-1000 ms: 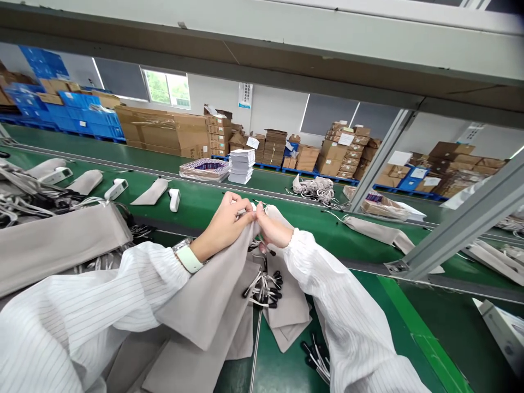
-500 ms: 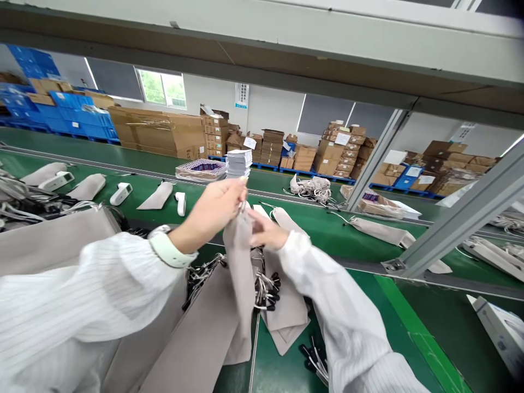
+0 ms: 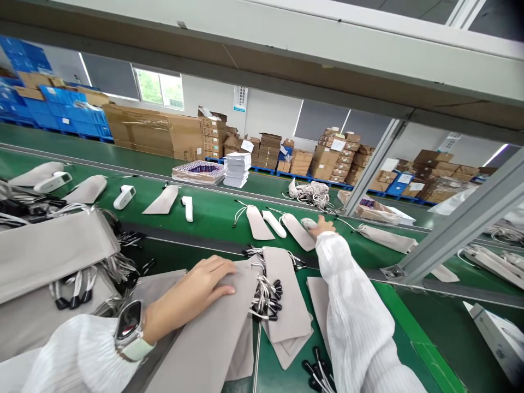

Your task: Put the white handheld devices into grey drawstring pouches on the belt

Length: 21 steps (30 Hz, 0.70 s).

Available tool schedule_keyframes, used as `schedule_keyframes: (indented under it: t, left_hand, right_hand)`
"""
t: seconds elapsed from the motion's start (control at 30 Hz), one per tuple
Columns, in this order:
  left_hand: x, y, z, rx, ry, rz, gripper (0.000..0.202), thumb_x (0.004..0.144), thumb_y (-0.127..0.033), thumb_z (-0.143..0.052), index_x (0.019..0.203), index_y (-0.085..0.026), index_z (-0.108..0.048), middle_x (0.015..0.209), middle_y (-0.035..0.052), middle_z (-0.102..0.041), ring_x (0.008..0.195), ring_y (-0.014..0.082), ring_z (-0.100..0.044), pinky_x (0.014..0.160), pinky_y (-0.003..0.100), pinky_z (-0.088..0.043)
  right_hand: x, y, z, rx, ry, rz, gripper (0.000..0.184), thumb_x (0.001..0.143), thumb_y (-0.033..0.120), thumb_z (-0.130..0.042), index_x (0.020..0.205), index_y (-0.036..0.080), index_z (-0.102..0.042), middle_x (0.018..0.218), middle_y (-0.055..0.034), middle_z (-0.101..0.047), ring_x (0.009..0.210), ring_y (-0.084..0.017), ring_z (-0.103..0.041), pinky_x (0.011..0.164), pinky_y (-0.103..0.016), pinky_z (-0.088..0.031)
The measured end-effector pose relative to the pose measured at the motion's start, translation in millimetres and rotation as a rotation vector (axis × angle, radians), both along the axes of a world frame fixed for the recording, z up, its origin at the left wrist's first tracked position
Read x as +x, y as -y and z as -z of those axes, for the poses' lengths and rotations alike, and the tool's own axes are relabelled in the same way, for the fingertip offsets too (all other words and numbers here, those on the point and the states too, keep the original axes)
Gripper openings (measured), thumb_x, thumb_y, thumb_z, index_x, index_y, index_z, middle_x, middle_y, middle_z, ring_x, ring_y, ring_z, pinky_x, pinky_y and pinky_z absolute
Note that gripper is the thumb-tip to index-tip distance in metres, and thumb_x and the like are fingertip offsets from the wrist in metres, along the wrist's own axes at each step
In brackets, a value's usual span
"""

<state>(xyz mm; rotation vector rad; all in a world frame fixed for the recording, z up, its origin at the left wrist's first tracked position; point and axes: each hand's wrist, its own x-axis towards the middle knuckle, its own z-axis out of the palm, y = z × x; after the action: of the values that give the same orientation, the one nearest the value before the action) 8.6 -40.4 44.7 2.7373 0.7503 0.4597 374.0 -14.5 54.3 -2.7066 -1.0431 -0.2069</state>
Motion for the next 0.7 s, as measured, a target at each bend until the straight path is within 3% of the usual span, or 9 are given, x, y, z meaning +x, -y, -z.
schedule_keyframes:
  t: [0.1,0.17,0.23,0.37,0.43,0.57,0.63,0.7]
  left_hand:
    - [8.4,-2.9,-2.0,0.043,-0.005,0.006,0.035,0.083,-0.034,-0.044,0.115,-0.024,-0.039,0.115,0.0025,-0.046,0.107,0.02,-0.039,0.088,0.034,-0.034]
    - [13.0,-2.8,-3.1,0.064,-0.012,0.012,0.029,0.084,-0.032,-0.043,0.112,-0.023,-0.043,0.109,0.0019,-0.049,0.102,0.0189,-0.042,0.085,0.032,-0.035]
    - [15.8,-0.4,-2.6,0.101,-0.003,-0.026,0.024,0.084,-0.029,-0.043,0.106,-0.021,-0.047,0.103,0.0021,-0.051,0.097,0.0183,-0.044,0.082,0.032,-0.036]
    - [16.7,6.0,-0.3,0.201,0.013,-0.082,0.017,0.084,-0.023,-0.043,0.098,-0.019,-0.05,0.095,0.0027,-0.052,0.089,0.018,-0.045,0.077,0.031,-0.036]
    - [16.1,6.5,-1.0,0.253,0.001,-0.077,0.013,0.084,-0.02,-0.041,0.093,-0.018,-0.052,0.091,0.003,-0.051,0.085,0.0176,-0.045,0.073,0.03,-0.035]
    - [17.5,-0.4,-8.4,0.328,-0.101,0.041,0.017,0.086,-0.014,-0.036,0.08,-0.016,-0.051,0.082,0.0033,-0.051,0.079,0.0169,-0.043,0.067,0.029,-0.032]
    - [19.2,-5.4,-13.7,0.289,-0.139,0.104,0.016,0.086,-0.014,-0.035,0.079,-0.016,-0.05,0.078,0.0024,-0.051,0.077,0.0162,-0.043,0.067,0.028,-0.031]
    - [20.1,-9.3,-18.8,0.204,-0.135,0.101,0.015,0.086,-0.017,-0.035,0.076,-0.016,-0.047,0.076,0.0016,-0.05,0.075,0.0155,-0.043,0.065,0.027,-0.031]
  right_hand:
    - [-24.4,-23.8,15.9,0.13,0.003,-0.181,0.041,0.074,0.028,-0.045,0.112,0.016,-0.04,0.116,-0.0191,-0.04,0.107,-0.031,-0.038,0.082,-0.047,-0.029]
    - [-39.9,-40.8,24.6,0.188,-0.05,-0.394,0.033,0.078,0.026,-0.04,0.109,0.018,-0.045,0.112,-0.0141,-0.046,0.107,-0.026,-0.039,0.086,-0.04,-0.029]
    - [-50.9,-54.9,36.0,0.181,-0.128,-0.519,0.03,0.076,0.025,-0.045,0.105,0.019,-0.049,0.105,-0.0102,-0.052,0.104,-0.022,-0.043,0.087,-0.033,-0.031]
    - [-52.3,-68.4,58.0,0.189,-0.282,-0.541,0.045,0.064,0.013,-0.058,0.108,0.018,-0.048,0.097,-0.0106,-0.057,0.097,-0.026,-0.049,0.084,-0.038,-0.034]
    - [-45.8,-69.9,59.5,0.248,-0.364,-0.521,0.052,0.064,0.013,-0.057,0.114,0.018,-0.042,0.097,-0.0111,-0.056,0.096,-0.027,-0.051,0.083,-0.041,-0.036]
    - [-45.5,-67.7,33.3,0.438,-0.57,-0.522,0.064,0.076,0.023,-0.044,0.129,0.02,-0.008,0.101,-0.0088,-0.055,0.091,-0.02,-0.056,0.077,-0.037,-0.044]
    - [-60.3,-60.9,10.0,0.621,-0.86,-0.634,0.075,0.075,0.023,-0.045,0.129,0.025,0.007,0.097,-0.0049,-0.057,0.083,-0.017,-0.059,0.07,-0.035,-0.049]
    - [-84.5,-48.2,-13.9,0.802,-1.21,-0.804,0.093,0.066,0.018,-0.057,0.127,0.035,0.012,0.093,0.0,-0.057,0.076,-0.017,-0.061,0.066,-0.036,-0.051]
